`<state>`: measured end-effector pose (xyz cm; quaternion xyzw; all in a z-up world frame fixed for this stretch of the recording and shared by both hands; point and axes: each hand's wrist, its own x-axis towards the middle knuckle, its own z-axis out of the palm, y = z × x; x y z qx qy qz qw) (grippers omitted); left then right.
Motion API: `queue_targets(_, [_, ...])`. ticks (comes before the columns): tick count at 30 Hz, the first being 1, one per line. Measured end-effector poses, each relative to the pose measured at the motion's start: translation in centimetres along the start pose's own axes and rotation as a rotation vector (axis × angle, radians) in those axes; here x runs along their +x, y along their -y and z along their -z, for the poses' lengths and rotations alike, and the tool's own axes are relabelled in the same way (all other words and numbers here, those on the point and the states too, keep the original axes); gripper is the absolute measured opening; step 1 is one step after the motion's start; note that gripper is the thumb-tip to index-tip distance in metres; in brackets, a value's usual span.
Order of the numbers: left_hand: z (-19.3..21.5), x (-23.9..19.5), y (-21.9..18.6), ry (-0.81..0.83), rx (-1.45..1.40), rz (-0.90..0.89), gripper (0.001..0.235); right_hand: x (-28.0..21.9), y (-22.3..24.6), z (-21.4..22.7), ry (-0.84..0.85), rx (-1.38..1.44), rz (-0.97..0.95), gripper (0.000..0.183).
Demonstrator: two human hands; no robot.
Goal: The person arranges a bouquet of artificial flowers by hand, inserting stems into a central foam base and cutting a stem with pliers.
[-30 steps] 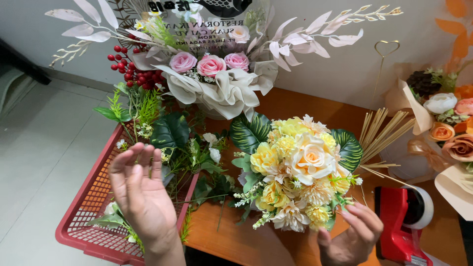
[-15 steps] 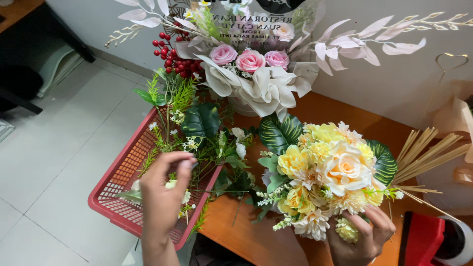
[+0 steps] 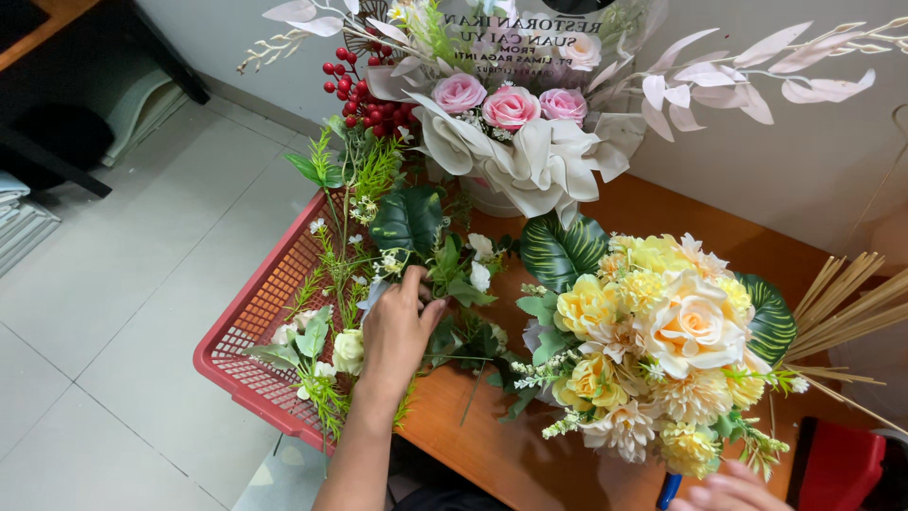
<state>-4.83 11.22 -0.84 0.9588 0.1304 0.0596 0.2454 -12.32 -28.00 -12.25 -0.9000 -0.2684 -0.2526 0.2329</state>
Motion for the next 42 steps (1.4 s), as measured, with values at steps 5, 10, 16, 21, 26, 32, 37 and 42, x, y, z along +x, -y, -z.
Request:
queue_targets(5, [1.4,-0.6,0.5,-0.173,-0.31,0.004,0.021,16.1,18.4,2.0,-0.091,0.588,0.167,0.012])
queue_targets(10, [4.5,-1.7,1.3,-0.292,-0.272,0.049,0.028,18.4,19.8,-2.9,0.259,0.771,0.121,0.03])
queue_targets(16, [4.0,-1.1,5.6,-0.354,-0.138,0.205,0.014,20.5,18.9,-10.7,-0.043,1.157,-0.742,0.032])
queue_targets(21, [3.4,-0.3,7.8,-0.267,-0.204,0.292,0.014,23.3,18.5,-10.3,0.144,1.182,-0.879,0.037])
queue_targets(26, [3.2,-0.1,8.6,-0.269,-0.245,0.381,0.018,23.2,18.7,-11.0,0.195,1.019,-0.416,0.039])
queue_targets(32, [6.1,-1.1,7.4,-0.274,-0.068,0.362,0.025,23.4,20.6,-11.2,0.464,1.009,0.164,0.036])
queue_targets(37, [9.4,-2.0,1.6,0.143,-0.032,0.498,0.042,23.2,20.7,-12.0,0.373,1.095,0.075,0.035])
queue_targets(42, [6.9,-1.5,2.5,0.184,-0.246,0.175,0.033,23.8,18.4,-13.0,-0.053,0.855,-0.405,0.021])
